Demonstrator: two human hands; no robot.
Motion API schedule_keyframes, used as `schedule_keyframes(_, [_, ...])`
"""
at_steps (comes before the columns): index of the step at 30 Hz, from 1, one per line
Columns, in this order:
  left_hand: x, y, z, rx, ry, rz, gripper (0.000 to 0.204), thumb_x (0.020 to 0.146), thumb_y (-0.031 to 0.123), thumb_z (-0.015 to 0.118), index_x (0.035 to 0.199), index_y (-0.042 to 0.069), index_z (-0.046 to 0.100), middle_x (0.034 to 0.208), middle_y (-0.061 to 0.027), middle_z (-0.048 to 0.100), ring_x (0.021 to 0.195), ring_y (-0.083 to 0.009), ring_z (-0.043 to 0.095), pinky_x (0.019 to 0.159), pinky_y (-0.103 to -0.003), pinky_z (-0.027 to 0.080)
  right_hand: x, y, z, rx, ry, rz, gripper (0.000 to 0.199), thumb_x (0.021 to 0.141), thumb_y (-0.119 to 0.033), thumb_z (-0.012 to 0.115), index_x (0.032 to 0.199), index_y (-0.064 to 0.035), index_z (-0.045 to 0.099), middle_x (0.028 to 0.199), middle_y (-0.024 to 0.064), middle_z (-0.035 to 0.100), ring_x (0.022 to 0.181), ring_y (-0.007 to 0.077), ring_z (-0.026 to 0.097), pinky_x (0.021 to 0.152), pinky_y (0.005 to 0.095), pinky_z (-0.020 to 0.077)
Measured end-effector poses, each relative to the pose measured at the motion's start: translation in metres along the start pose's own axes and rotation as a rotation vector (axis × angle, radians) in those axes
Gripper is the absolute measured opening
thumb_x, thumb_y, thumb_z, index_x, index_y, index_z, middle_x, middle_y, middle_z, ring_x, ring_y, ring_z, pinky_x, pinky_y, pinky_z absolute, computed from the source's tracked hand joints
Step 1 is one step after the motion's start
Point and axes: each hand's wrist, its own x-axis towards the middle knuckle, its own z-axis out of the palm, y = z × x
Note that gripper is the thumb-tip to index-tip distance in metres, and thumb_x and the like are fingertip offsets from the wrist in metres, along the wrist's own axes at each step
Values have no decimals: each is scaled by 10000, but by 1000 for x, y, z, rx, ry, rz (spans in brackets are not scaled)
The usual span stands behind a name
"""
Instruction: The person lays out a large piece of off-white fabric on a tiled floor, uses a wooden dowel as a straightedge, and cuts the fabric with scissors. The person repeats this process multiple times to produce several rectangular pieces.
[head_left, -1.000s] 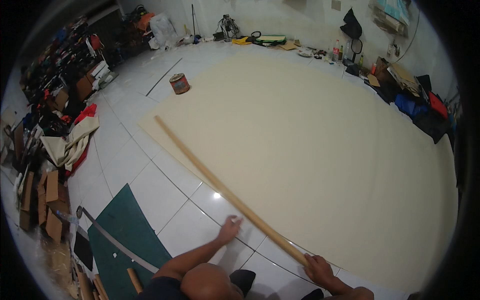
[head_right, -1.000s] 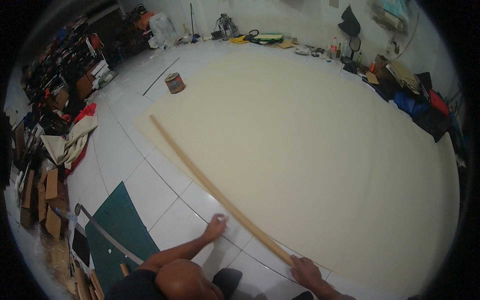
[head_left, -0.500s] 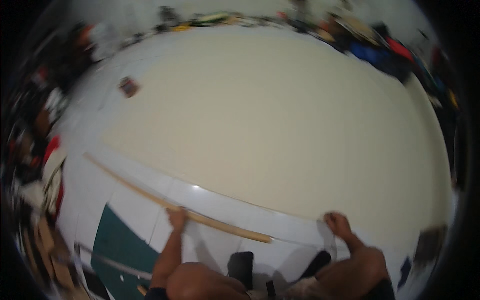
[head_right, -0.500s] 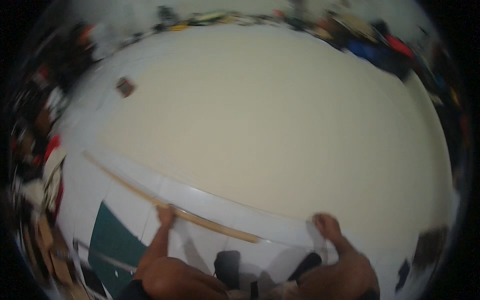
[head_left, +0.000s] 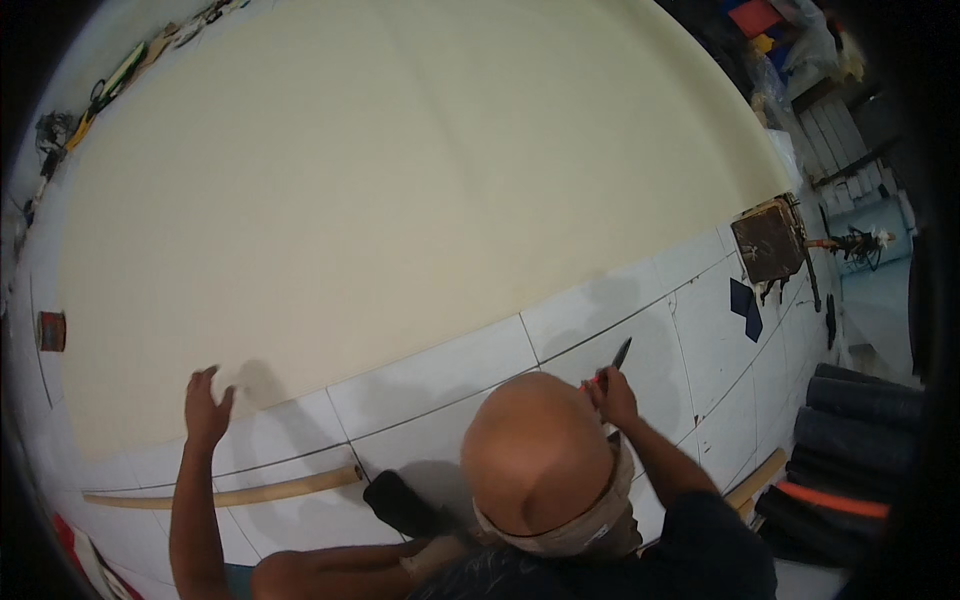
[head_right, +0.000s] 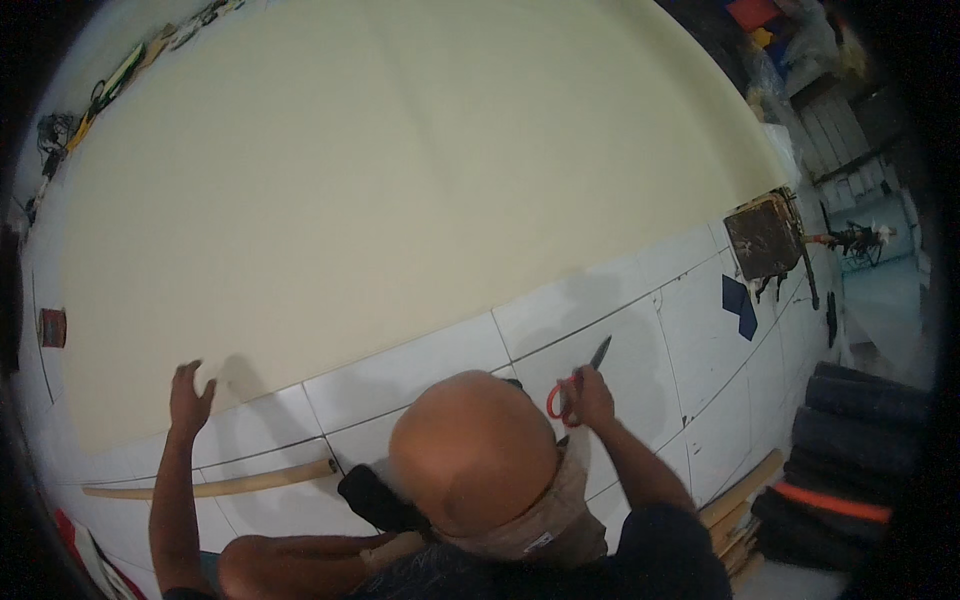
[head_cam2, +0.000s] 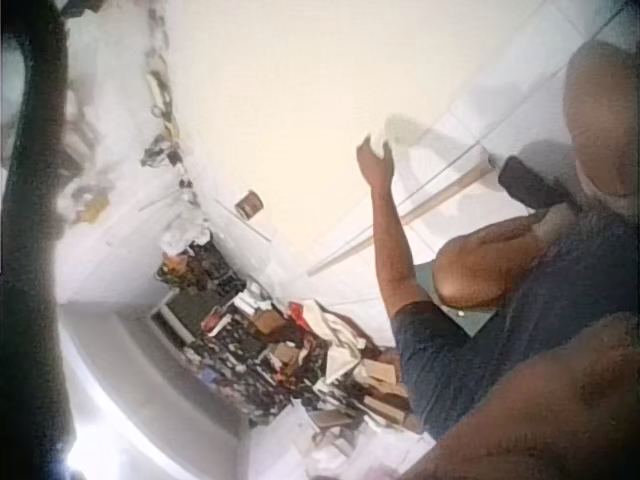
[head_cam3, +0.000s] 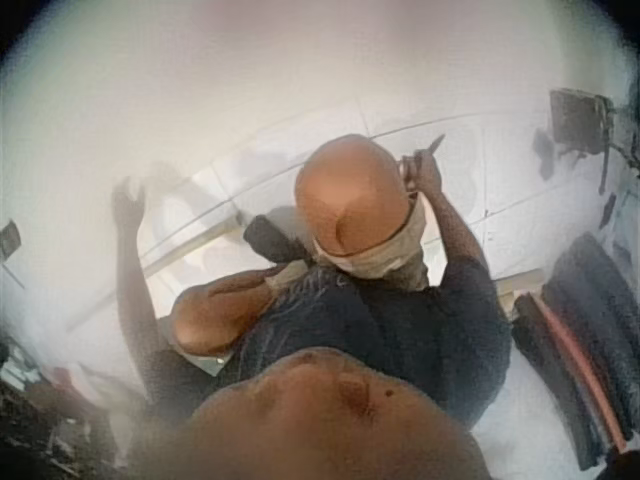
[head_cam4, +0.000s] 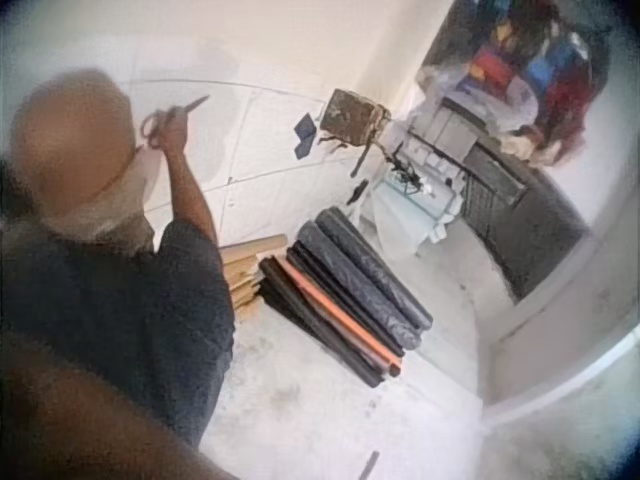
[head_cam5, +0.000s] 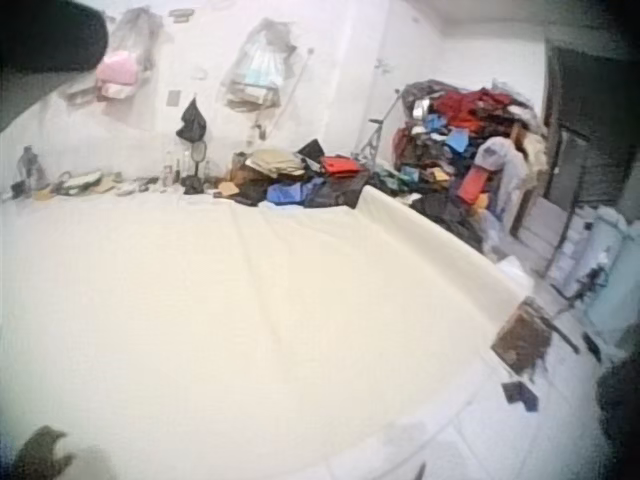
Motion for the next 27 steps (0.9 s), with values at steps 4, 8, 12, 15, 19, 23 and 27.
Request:
schedule_keyframes(4, [86, 131, 9, -28, -178, 307, 553, 804, 293, 730, 1286, 84, 558, 1309, -197, 532, 1258, -359, 471, 1055, -444, 394, -29, 1, 31, 181, 254, 75, 416, 839, -299, 735, 1041, 3, 533, 936, 172, 579, 886, 348, 570, 794, 431, 469])
schedule_keyframes(8, [108, 270, 93, -150, -148, 524, 659, 808, 383, 714, 1368, 105, 507, 1401, -224, 466, 1334, -381, 403, 1117, -466, 325, -44, 5, 35, 202, 200, 263, 509, 789, -356, 768, 1039, 13, 523, 950, 188, 599, 915, 355, 592, 810, 427, 479])
schedule_keyframes(12, [89, 383, 138, -116, -285, 608, 791, 858, 534, 621, 1501, 178, 329, 1575, -217, 184, 1456, -405, 164, 1182, -544, 120, -38, -34, -25, 154, -89, 599, 497, 774, -361, 742, 1063, 13, 589, 1005, 197, 686, 941, 329, 678, 827, 390, 528])
schedule_keyframes(15, [78, 412, 145, -93, -192, 586, 689, 863, 479, 637, 1453, 205, 409, 1539, -201, 272, 1428, -394, 245, 1152, -600, 164, -21, -1, -1, 263, -149, 445, 493, 772, -360, 742, 1074, 4, 604, 1009, 184, 690, 942, 303, 681, 829, 375, 528])
schedule_keyframes(19, [77, 424, 148, -118, -103, 541, 486, 888, 319, 619, 1342, 168, 532, 1431, -152, 444, 1347, -367, 388, 1126, -598, 243, 5, 62, 16, 328, -275, 291, 489, 770, -358, 742, 1089, -7, 624, 1014, 168, 696, 944, 268, 684, 832, 356, 527])
schedule_keyframes(23, [67, 419, 170, -83, -44, 629, 378, 878, 172, 557, 1245, 92, 602, 1306, -99, 557, 1251, -318, 489, 1111, -566, 293, 43, 26, 40, 803, -524, 289, 471, 798, -387, 758, 1066, -24, 623, 988, 111, 701, 890, 194, 666, 812, 343, 519])
schedule_keyframes(27, [60, 435, 169, -191, -101, 522, 383, 845, 105, 527, 1218, 60, 604, 1205, -110, 591, 1171, -308, 528, 1120, -531, 305, 46, -21, 45, 866, -674, 197, 349, 873, -339, 704, 1001, -34, 594, 943, 52, 663, 852, 150, 602, 787, 322, 480])
